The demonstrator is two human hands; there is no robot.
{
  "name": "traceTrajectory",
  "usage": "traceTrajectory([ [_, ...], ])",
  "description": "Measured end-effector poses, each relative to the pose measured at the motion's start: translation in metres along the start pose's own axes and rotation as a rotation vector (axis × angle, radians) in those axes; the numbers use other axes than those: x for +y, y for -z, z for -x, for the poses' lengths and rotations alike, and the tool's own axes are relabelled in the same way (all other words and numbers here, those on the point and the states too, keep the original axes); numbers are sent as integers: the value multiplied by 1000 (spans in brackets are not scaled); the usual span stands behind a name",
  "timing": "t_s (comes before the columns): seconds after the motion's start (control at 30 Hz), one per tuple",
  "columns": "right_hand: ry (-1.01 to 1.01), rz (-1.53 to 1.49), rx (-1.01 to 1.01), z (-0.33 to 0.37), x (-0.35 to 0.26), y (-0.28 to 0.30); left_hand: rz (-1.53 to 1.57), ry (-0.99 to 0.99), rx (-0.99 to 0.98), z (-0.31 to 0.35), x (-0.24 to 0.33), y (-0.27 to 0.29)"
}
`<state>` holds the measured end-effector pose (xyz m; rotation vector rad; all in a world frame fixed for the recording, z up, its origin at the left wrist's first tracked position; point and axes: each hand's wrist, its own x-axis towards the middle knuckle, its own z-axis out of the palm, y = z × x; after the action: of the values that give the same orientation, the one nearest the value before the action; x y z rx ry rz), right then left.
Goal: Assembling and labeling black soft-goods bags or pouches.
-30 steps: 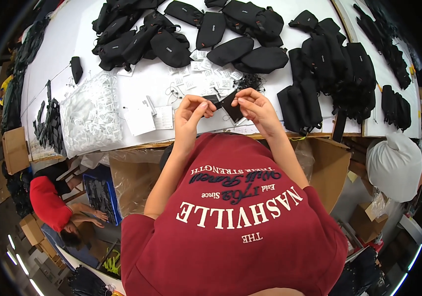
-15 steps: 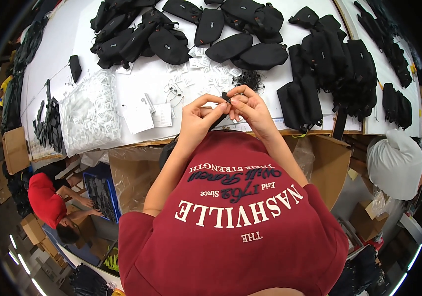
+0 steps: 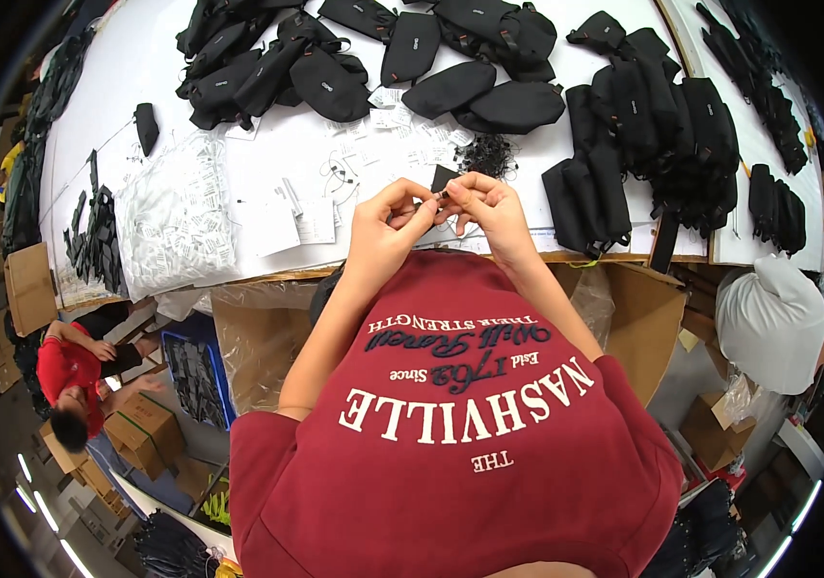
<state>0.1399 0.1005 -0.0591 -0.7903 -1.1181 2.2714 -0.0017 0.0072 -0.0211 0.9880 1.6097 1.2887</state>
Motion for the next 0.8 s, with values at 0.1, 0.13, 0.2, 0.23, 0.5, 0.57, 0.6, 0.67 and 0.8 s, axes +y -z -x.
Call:
traceTrajectory([
  [0.1,-22,10,37,0,-1,-2,-15,4,1,0,-1,0],
  [0.13,-28,12,37,1,-1,-2,-29,10,7,1,-1,0],
  [0.2,-36,13,38,1,-2,-3,-33,6,13,1,-2,0],
  [0.23,-37,32,49,1,-2,-3,-36,-2,18,1,-3,0],
  [0.5,76,242,105,2,-2,-12,-205,-63,40,-1,2,-1],
  [0.57,77,219,118,2,-4,-13,-218,-61,38,-3,3,-2],
  [0.6,77,220,117,1,-3,-14,-212,-76,45,-3,1,-3],
  [0.67,140,333,147,3,0,-13,-205,-91,43,-3,1,-4],
  [0.8,196,446,92,3,-3,-4,-212,-121,-67,-9,-6,1],
])
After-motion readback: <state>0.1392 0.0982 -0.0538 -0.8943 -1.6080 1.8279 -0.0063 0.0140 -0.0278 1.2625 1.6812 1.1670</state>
